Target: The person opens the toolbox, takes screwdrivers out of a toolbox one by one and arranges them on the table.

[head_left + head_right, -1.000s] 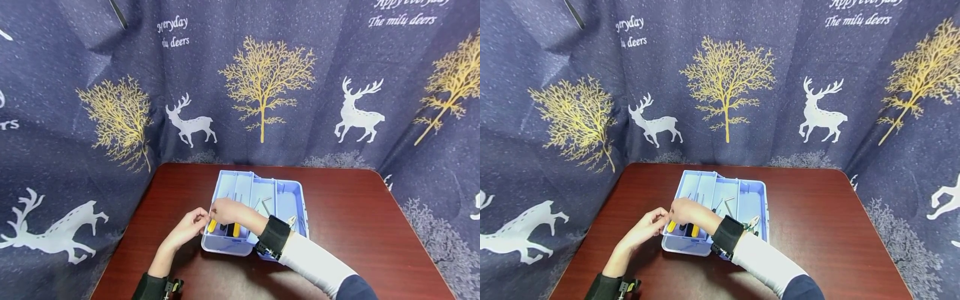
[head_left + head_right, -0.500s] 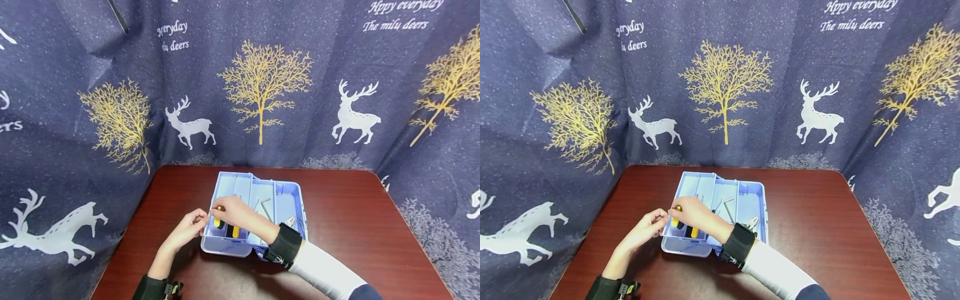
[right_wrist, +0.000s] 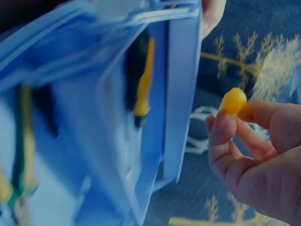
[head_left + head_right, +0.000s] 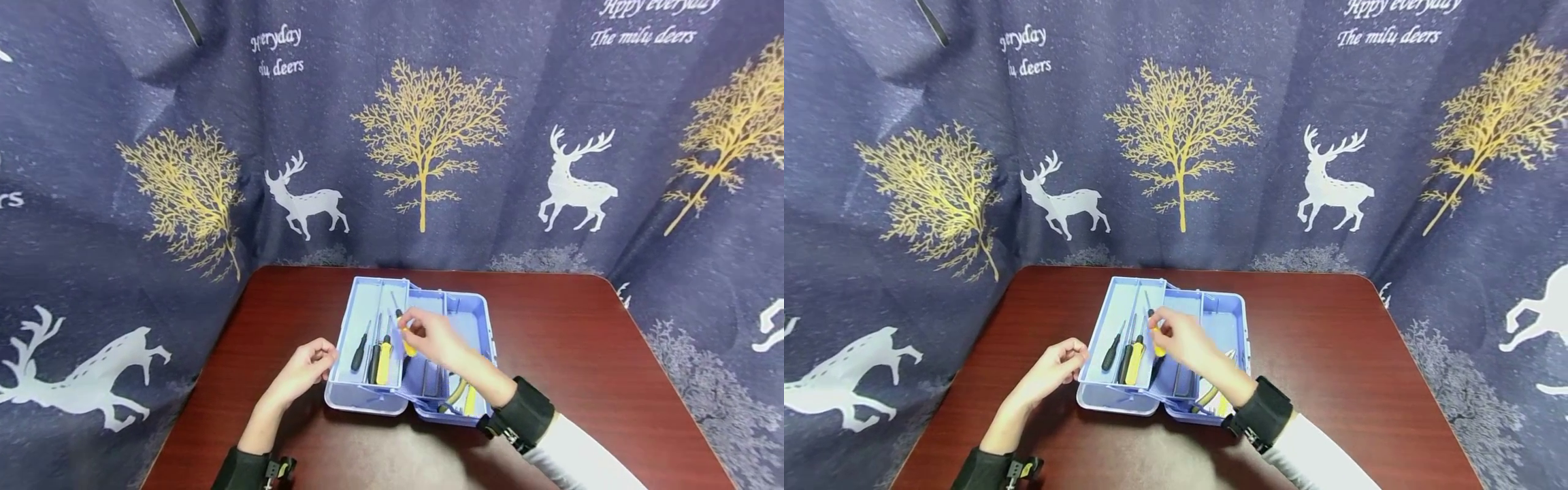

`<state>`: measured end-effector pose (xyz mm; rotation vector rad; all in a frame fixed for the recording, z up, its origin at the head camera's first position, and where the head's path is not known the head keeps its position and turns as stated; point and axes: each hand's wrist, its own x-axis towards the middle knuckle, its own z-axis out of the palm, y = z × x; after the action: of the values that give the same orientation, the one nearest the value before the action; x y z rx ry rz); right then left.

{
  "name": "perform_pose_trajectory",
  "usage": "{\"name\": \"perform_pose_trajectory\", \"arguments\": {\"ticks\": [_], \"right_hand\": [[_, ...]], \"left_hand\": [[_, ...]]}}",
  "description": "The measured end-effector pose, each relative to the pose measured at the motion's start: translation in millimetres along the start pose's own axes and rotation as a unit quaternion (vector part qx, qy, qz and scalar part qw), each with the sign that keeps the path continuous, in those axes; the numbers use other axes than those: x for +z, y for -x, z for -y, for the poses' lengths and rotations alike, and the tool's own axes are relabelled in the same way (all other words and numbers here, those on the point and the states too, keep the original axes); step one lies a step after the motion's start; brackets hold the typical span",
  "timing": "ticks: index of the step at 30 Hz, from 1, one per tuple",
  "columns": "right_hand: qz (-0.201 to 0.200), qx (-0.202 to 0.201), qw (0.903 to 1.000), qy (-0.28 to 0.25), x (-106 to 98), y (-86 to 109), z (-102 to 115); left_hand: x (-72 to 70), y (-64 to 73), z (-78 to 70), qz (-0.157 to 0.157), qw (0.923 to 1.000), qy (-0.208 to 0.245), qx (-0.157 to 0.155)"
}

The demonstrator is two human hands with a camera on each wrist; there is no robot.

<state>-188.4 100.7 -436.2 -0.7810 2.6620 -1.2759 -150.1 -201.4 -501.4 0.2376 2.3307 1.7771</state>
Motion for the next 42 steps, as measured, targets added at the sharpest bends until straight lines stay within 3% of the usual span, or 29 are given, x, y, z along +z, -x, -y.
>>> {"name": "perform_pose_trajectory", "arguments": {"ticks": [5,9,18,30,42], "right_hand": [[-0.050,0.023,0.9980,0.032,-24.5,13.8,-23.7],[-0.082,0.070,0.9928,0.053,-46.7,27.9,-45.4],[-0.150,0.124,0.9778,0.079,-78.7,56.8,-99.2],[-0.131,0.202,0.9613,0.134,-69.7,105.5,-182.5],[-0.125,0.210,0.9590,0.143,-72.7,112.0,-197.9]], "left_hand": [[-4.0,1.1,-0.1,-0.015,0.9998,0.005,-0.013],[-5.6,1.0,0.5,-0.010,0.9997,0.011,-0.017],[-8.6,0.5,0.0,-0.006,1.0000,0.005,-0.006],[-7.2,2.8,5.6,0.014,0.9999,0.003,0.002],[-6.2,-2.8,7.9,0.043,0.9985,0.029,0.017]]}}
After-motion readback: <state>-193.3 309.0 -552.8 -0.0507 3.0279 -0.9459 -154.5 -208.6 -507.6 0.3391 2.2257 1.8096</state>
